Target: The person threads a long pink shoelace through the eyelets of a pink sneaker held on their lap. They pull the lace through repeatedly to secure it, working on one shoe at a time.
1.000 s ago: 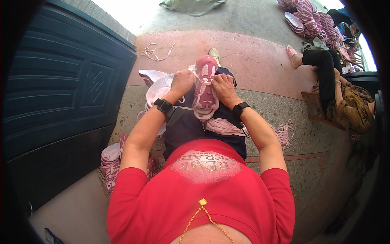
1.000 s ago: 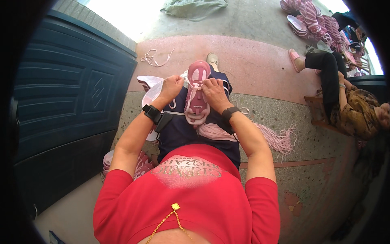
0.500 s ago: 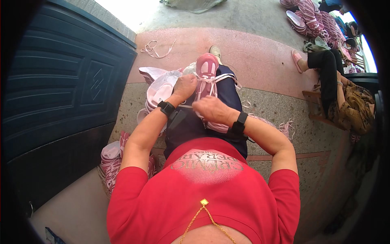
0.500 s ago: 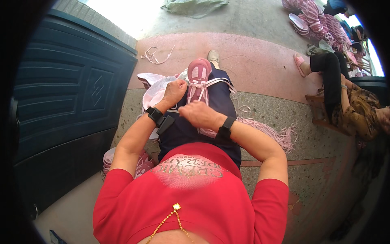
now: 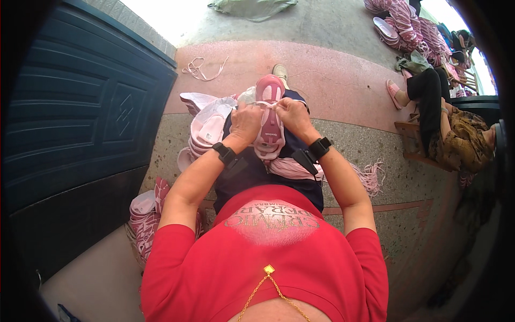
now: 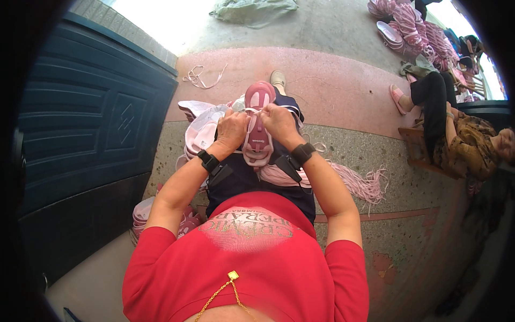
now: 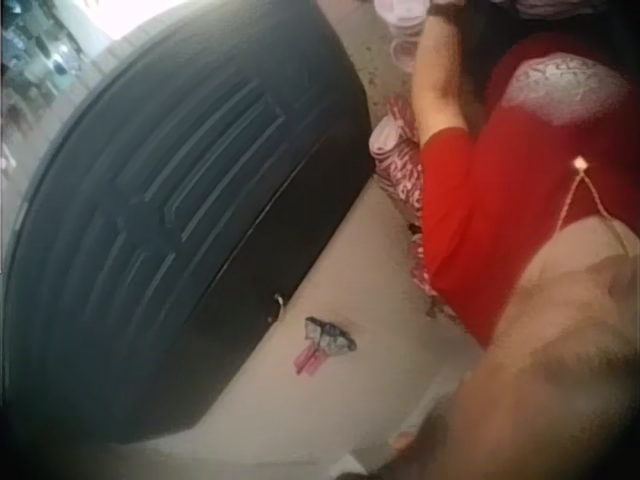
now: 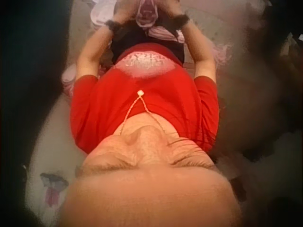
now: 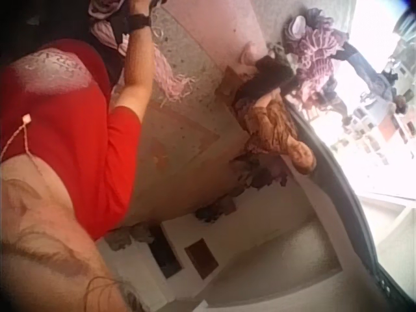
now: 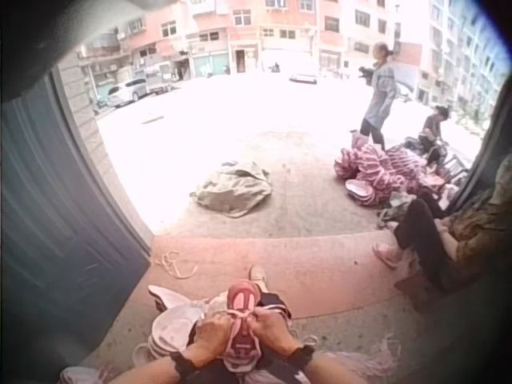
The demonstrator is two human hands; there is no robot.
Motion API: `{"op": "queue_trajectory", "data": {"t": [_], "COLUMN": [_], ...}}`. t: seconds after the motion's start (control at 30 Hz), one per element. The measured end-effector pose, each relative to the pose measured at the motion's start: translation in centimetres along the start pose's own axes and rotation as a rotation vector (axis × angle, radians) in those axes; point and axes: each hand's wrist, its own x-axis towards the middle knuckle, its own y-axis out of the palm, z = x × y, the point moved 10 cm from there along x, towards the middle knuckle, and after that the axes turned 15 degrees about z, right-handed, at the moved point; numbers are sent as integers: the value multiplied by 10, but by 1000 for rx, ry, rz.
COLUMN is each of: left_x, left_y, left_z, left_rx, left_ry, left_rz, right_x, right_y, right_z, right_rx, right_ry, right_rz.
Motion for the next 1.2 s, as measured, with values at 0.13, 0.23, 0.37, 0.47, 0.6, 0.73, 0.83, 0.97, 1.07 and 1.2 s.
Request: {"op": "queue_trajectory", "data": {"t": [0.13, 0.23, 0.37, 0.47, 0.6, 0.73, 0.83, 0.97, 1.07, 1.2], "left_x": [1, 12, 15, 15, 12, 17, 28, 46, 57, 58], "left_y": [13, 22, 30, 25, 18, 19, -6, -15, -3, -2], "left_z": [2, 14, 23, 24, 27, 30, 36, 9, -2, -17], "left_rx": [-88, -240, -383, -490, -589, -497, -571, -325, -144, -46], "left_ry": [-23, -64, 76, 118, 97, 151, 174, 195, 134, 266], "left_rz": [192, 311, 271, 263, 274, 180, 21, 150, 339, 276], "right_x": [-3, 11, 21, 22, 29, 25, 4, -56, -73, -74], "right_y": [29, 43, 65, 74, 76, 70, 72, 74, 47, 37], "right_z": [-1, 6, 18, 25, 30, 33, 33, 58, 56, 18], "right_rx": [-180, -363, -719, -811, -843, -786, -615, -38, 308, 565], "right_ry": [19, -52, -117, -200, -170, -250, -318, -465, -201, -132], "right_rz": [106, 55, 18, -40, 37, 70, 170, 226, 226, 76]}}
